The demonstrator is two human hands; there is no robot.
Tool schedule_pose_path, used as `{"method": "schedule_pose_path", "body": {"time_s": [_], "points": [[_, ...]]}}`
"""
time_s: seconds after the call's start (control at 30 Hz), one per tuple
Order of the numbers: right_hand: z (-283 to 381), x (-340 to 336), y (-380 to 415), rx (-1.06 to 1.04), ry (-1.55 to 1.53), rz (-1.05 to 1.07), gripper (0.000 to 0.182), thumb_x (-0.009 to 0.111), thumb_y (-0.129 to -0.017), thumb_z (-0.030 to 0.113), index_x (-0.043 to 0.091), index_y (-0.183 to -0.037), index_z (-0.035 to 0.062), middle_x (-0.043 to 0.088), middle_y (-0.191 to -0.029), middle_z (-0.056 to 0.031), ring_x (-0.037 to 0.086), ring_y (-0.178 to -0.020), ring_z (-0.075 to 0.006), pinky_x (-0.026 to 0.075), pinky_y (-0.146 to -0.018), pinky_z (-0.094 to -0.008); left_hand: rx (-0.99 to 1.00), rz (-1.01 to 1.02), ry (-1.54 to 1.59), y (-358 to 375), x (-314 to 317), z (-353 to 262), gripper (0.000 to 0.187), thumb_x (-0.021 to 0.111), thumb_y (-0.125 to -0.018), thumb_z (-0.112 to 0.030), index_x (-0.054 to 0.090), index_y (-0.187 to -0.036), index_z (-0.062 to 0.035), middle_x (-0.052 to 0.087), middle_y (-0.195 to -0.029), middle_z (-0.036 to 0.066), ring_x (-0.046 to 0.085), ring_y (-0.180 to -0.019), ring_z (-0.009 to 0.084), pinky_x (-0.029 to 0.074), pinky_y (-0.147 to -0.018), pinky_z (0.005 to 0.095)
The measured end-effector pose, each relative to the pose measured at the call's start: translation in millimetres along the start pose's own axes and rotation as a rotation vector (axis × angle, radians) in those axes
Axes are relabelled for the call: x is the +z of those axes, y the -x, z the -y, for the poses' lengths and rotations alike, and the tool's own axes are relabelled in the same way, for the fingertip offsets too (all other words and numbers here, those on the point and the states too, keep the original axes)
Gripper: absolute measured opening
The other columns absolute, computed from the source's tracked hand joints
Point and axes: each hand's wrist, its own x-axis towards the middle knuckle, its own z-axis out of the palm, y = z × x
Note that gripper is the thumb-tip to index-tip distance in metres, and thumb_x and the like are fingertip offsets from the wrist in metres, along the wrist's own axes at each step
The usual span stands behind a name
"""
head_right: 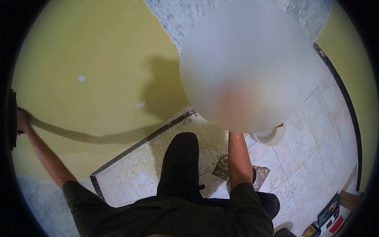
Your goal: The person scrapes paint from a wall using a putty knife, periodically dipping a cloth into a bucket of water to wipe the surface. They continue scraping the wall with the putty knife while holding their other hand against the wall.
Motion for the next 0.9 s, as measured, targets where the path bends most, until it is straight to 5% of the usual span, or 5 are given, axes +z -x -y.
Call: {"method": "schedule_pose_path", "body": {"time_s": [0.1,0.3,0.53,0.73,0.9], "points": [[10,18,-4,-0.023,-0.145,-0.104,0.034,0.072,-0.085,0.011,0.057,-0.115,0.0031,0.053,-0.119,-0.0184,0.057,-0.101,-0.0336,0.048,-0.092,-0.0433,0.45,0.112,-0.049,146,-36,-77,0.04,0.054,-0.1,-0.023,0.054,-0.135,-0.0026,0.06,-0.129,0.017,0.059,-0.108,0.0339,0.045,-0.099,0.0466],[-26,47,73,-0.1,-0.07,-0.008,0.033,0.073,-0.086,0.011,0.06,-0.115,0.0028,0.053,-0.123,-0.0203,0.058,-0.111,-0.0368,0.049,-0.095,-0.0429,0.773,0.761,0.809,424,-58,-336,0.063,0.073,-0.064,-0.007,0.067,-0.124,-0.0276,0.057,-0.141,0.014,0.05,-0.135,0.0327,0.031,-0.112,0.0544],[-17,49,62,0.007,-0.161,-0.04,0.028,0.072,-0.086,0.009,0.06,-0.111,0.0028,0.053,-0.12,-0.0184,0.06,-0.102,-0.0336,0.051,-0.088,-0.0422,1.036,0.419,0.729,202,0,-494,0.042,0.058,-0.084,-0.019,0.062,-0.125,-0.0169,0.051,-0.146,0.009,0.05,-0.134,0.0289,0.034,-0.11,0.0568],[-15,20,44,-0.022,-0.202,-0.084,0.028,0.073,-0.085,0.008,0.06,-0.109,0.0033,0.056,-0.114,-0.0157,0.061,-0.096,-0.0297,0.051,-0.083,-0.0415,0.432,0.093,0.08,-110,-3,-371,0.062,0.043,-0.097,-0.049,0.048,-0.145,-0.0105,0.044,-0.15,0.024,0.051,-0.13,0.0405,0.04,-0.104,0.0586],[-68,3,55,0.076,-0.115,-0.063,0.023,0.073,-0.086,0.009,0.063,-0.107,0.0051,0.062,-0.102,-0.0132,0.064,-0.082,-0.0275,0.052,-0.075,-0.0398,0.312,0.245,0.005,-174,-16,-290,0.094,0.027,-0.093,-0.08,0.033,-0.158,-0.0116,0.024,-0.159,0.033,0.035,-0.141,0.0501,0.031,-0.108,0.0685]]}}
